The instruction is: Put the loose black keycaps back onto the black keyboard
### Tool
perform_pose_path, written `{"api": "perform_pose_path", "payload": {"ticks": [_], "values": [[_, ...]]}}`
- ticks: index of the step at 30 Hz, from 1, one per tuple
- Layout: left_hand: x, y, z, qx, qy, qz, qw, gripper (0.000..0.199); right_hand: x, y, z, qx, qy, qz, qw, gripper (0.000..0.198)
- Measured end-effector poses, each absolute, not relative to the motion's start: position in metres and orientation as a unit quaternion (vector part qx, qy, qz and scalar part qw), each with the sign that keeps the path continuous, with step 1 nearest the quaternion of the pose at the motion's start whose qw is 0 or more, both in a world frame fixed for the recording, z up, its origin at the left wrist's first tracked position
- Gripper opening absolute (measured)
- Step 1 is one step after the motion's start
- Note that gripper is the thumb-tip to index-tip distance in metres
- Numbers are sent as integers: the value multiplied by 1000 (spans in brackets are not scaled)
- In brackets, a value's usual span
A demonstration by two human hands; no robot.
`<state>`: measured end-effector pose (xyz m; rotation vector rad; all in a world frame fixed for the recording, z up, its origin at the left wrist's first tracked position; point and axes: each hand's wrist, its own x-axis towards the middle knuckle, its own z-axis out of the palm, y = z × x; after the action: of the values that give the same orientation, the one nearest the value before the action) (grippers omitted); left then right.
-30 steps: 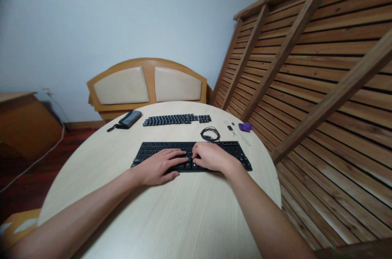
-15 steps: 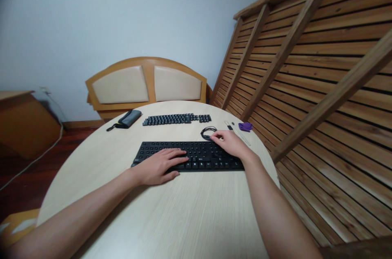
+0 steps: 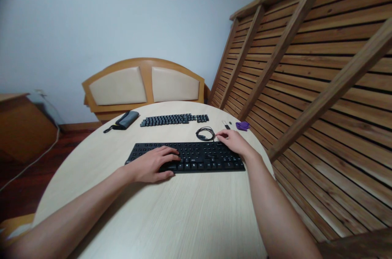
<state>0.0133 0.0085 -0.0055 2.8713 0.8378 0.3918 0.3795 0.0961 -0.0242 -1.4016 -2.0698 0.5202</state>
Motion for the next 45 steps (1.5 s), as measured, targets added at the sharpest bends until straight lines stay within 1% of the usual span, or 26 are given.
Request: {"api": "perform_pose_path", "payload": {"ticks": [7, 11, 14, 18, 21, 26, 29, 33, 39, 45], "values": [[9, 9, -1, 947, 279, 139, 83, 46, 375, 93, -22, -519, -783, 204, 274, 27], [-5, 18, 3, 936, 313, 139, 85, 36, 375, 93, -24, -506, -790, 227, 260, 27], [-23, 31, 3, 913, 374, 152, 55, 32, 375, 92, -23, -510, -793, 232, 239, 28], [-54, 54, -5, 856, 477, 200, 2, 37, 373, 90, -19, -504, -797, 251, 219, 30], [-76, 70, -16, 787, 569, 236, 7, 39, 372, 90, -19, -504, -799, 251, 212, 30], [-98, 96, -35, 735, 630, 251, -7, 39, 376, 94, -21, -501, -810, 227, 201, 28], [-103, 111, -42, 726, 643, 242, -22, 38, 381, 97, -23, -509, -814, 201, 194, 26], [-108, 129, -47, 728, 651, 211, -43, 41, 385, 98, -23, -531, -811, 168, 176, 24], [-111, 147, -49, 741, 648, 165, -58, 48, 387, 95, -20, -545, -807, 157, 166, 23], [-106, 143, -48, 731, 662, 149, -70, 41, 389, 94, -21, -552, -801, 151, 173, 22]]}}
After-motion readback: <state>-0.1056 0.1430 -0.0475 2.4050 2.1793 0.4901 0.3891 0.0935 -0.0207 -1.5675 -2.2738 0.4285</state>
